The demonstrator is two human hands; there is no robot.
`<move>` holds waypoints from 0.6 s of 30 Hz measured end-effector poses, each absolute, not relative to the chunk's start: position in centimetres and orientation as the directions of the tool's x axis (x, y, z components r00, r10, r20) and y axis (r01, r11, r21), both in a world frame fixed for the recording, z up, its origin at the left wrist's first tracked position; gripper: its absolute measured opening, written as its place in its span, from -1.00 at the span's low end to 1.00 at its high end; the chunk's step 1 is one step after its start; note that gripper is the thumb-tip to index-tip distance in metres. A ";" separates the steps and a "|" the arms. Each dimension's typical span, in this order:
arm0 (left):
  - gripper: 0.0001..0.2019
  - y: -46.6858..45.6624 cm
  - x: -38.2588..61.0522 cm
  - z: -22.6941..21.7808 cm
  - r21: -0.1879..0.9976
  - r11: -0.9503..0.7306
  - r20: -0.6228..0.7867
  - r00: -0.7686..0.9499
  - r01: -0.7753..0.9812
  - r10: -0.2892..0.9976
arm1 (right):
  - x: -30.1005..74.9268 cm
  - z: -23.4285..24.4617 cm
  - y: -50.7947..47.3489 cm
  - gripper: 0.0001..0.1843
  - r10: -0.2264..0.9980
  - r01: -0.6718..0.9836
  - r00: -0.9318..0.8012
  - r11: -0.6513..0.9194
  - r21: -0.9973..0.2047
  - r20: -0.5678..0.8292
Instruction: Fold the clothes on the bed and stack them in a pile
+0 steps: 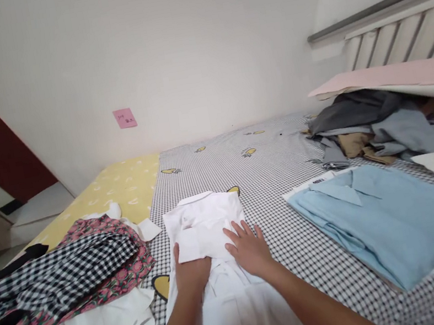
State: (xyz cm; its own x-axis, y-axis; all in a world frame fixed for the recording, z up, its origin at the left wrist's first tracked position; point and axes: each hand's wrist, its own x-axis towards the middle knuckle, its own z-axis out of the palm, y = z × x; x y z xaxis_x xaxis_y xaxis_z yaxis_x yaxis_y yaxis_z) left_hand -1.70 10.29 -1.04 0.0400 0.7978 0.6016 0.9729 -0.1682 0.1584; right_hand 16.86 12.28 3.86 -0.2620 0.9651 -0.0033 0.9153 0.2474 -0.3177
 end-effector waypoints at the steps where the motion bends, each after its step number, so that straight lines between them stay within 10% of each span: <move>1: -0.49 10.4 -1.7 -1.2 0.143 -0.159 0.608 0.040 0.977 0.793 | 16.8 4.6 12.0 -0.48 0.975 0.917 -0.223 0.211 -0.338 0.003; 7: -0.46 10.7 -2.1 -2.2 0.019 -0.108 0.612 0.074 0.994 0.787 | 13.0 7.9 11.0 -0.43 0.882 0.854 -0.306 0.421 -0.307 0.358; 12: -0.49 10.5 -2.2 -1.5 0.082 -0.121 0.546 0.057 0.989 0.836 | 12.1 4.5 12.3 -0.40 0.837 0.771 -0.538 0.537 -0.343 0.101; 18: -0.52 11.3 -3.3 -0.2 0.690 -0.075 0.542 -0.445 0.720 0.713 | 13.7 1.9 13.2 -0.36 0.865 0.800 -0.492 0.494 -0.340 0.097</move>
